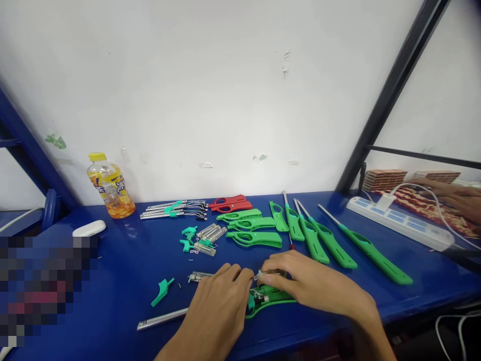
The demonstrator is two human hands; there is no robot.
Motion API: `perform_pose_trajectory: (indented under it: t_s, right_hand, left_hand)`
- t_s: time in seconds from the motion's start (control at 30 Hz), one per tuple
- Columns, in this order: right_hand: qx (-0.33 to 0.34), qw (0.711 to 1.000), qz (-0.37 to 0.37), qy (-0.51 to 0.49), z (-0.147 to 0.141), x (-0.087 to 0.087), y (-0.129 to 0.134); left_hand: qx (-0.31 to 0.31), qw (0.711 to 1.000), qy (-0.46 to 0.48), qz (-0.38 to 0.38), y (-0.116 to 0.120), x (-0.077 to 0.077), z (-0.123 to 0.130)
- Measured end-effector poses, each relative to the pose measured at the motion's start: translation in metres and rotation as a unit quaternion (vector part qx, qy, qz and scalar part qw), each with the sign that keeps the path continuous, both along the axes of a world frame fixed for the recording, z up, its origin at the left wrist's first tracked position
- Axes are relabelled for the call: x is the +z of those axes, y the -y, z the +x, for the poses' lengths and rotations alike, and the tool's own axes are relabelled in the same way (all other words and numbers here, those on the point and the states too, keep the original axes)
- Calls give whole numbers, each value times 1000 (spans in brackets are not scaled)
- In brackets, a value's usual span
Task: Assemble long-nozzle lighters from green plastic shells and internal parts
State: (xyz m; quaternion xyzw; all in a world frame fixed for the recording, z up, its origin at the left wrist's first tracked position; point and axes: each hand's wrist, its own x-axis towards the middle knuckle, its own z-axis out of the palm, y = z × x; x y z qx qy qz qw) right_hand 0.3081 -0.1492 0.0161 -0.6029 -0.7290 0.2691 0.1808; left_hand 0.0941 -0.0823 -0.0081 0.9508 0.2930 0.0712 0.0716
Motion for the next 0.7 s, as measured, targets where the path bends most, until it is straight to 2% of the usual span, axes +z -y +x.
perform_pose_trajectory:
  t_s: [0.43,0.7]
  right_hand:
    - [-3,1000,-3,4,-1,1,-1]
    - [0,999,28,22,-4,6,0]
  left_hand:
    - [-6,1000,22,11,-1,-8,-4]
    - [-15,999,10,32,-2,-6,-2]
